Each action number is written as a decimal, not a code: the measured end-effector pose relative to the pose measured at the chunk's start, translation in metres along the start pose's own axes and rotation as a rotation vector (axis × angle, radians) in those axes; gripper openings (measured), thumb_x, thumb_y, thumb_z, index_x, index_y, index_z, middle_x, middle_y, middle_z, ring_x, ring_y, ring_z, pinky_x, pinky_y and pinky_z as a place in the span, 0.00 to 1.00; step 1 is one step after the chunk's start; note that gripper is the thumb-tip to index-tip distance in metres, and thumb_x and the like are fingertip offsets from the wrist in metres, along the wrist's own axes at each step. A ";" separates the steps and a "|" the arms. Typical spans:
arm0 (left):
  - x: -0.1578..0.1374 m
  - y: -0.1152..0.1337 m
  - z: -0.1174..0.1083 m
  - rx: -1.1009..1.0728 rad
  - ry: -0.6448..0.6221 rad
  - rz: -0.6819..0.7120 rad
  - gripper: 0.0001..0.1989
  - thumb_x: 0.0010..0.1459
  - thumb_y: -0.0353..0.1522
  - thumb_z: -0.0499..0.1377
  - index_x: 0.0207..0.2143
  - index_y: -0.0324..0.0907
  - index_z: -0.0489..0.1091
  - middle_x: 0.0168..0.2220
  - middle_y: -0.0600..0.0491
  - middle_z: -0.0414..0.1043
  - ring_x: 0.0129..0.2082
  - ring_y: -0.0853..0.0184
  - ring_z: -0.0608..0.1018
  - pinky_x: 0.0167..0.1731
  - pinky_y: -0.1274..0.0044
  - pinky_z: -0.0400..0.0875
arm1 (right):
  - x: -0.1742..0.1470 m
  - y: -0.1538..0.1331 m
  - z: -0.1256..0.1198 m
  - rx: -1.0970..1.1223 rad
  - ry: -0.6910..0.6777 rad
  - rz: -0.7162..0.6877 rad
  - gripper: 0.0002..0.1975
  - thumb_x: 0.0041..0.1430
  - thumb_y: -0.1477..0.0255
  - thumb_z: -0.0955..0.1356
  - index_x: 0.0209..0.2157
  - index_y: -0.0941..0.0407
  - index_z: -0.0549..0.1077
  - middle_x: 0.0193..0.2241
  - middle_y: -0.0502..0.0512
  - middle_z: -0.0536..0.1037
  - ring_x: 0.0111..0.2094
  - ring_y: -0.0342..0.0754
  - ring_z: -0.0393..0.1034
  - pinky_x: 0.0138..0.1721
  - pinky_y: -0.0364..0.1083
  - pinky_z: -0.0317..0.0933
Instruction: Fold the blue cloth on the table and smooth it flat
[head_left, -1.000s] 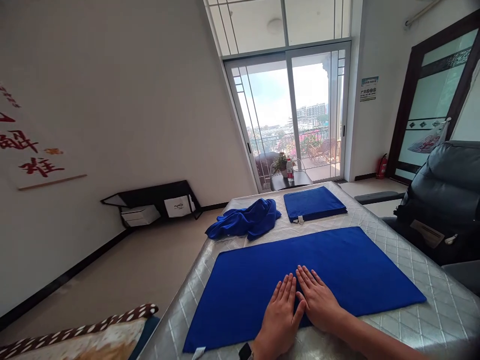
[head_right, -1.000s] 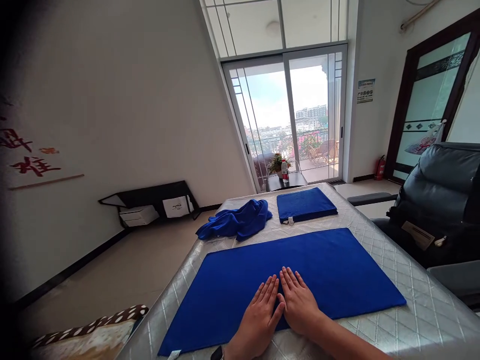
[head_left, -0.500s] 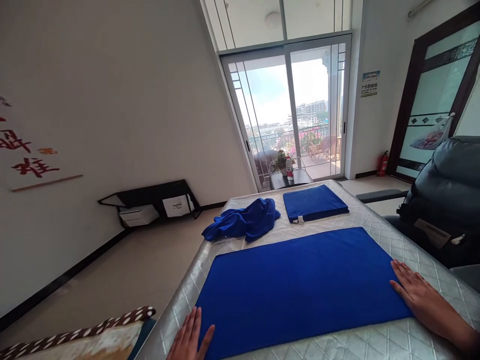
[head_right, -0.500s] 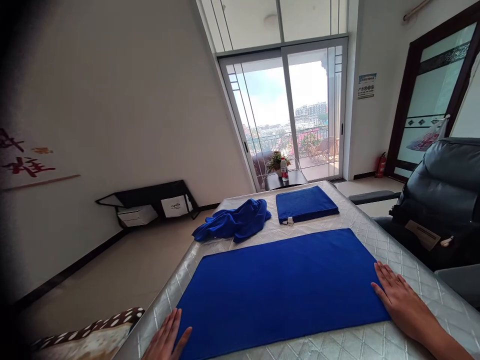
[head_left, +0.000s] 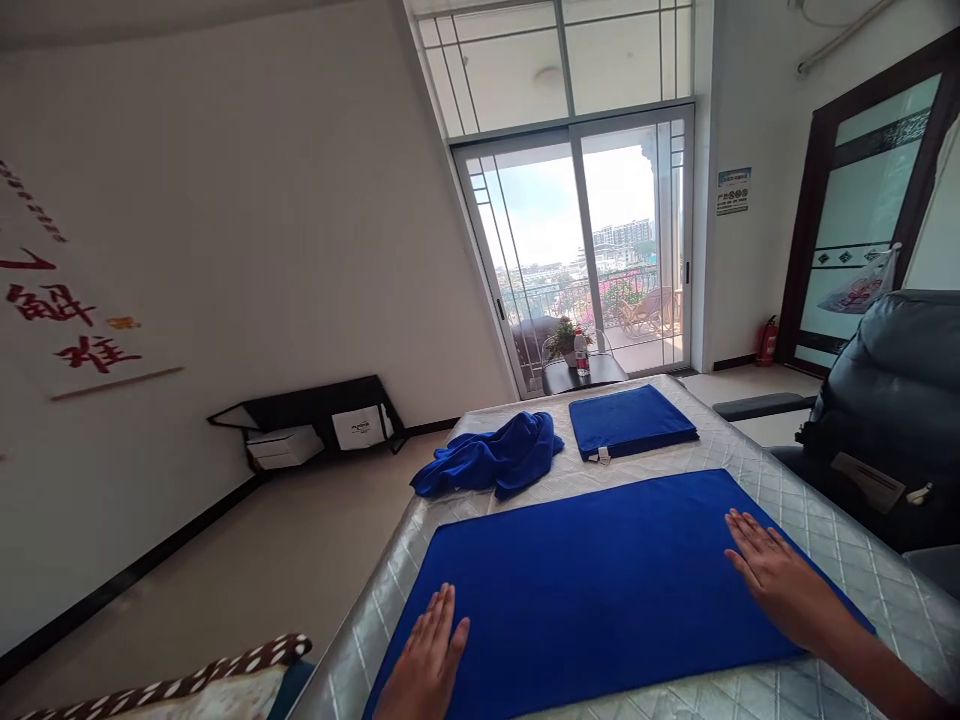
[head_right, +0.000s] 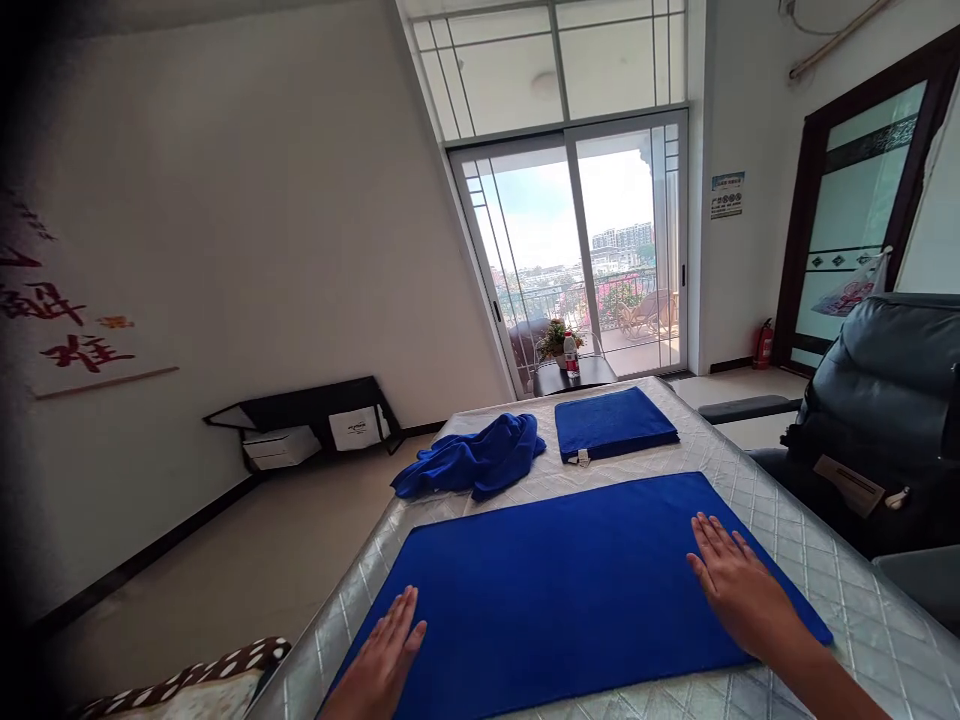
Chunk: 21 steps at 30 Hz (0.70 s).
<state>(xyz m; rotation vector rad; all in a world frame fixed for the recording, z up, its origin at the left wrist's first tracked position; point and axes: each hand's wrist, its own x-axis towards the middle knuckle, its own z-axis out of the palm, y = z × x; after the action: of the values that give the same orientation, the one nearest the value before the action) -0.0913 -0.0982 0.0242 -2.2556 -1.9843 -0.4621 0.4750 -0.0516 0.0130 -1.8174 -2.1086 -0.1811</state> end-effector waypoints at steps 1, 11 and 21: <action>0.015 0.028 -0.002 -0.021 -0.046 0.036 0.29 0.72 0.42 0.40 0.71 0.43 0.47 0.69 0.46 0.56 0.68 0.57 0.61 0.62 0.60 0.65 | 0.012 -0.033 -0.009 0.022 -0.024 -0.033 0.35 0.69 0.55 0.50 0.68 0.60 0.58 0.69 0.58 0.54 0.70 0.55 0.46 0.68 0.59 0.47; 0.101 0.183 0.055 -0.093 -0.083 0.365 0.30 0.73 0.42 0.38 0.71 0.39 0.46 0.70 0.42 0.52 0.70 0.57 0.54 0.66 0.57 0.58 | 0.078 -0.195 0.027 0.152 -0.231 -0.225 0.33 0.71 0.59 0.50 0.69 0.63 0.53 0.70 0.63 0.50 0.71 0.54 0.41 0.69 0.57 0.40; 0.102 0.176 0.064 -0.079 -0.128 0.281 0.32 0.72 0.45 0.39 0.71 0.37 0.46 0.71 0.44 0.48 0.71 0.57 0.52 0.67 0.59 0.55 | 0.081 -0.187 0.045 0.153 -0.248 -0.201 0.35 0.71 0.56 0.47 0.70 0.62 0.50 0.71 0.61 0.48 0.71 0.53 0.37 0.70 0.57 0.36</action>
<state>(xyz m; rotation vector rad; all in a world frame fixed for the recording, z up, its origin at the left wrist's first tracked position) 0.1025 -0.0088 0.0149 -2.6211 -1.6865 -0.3809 0.2743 0.0069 0.0228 -1.6091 -2.4007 0.1617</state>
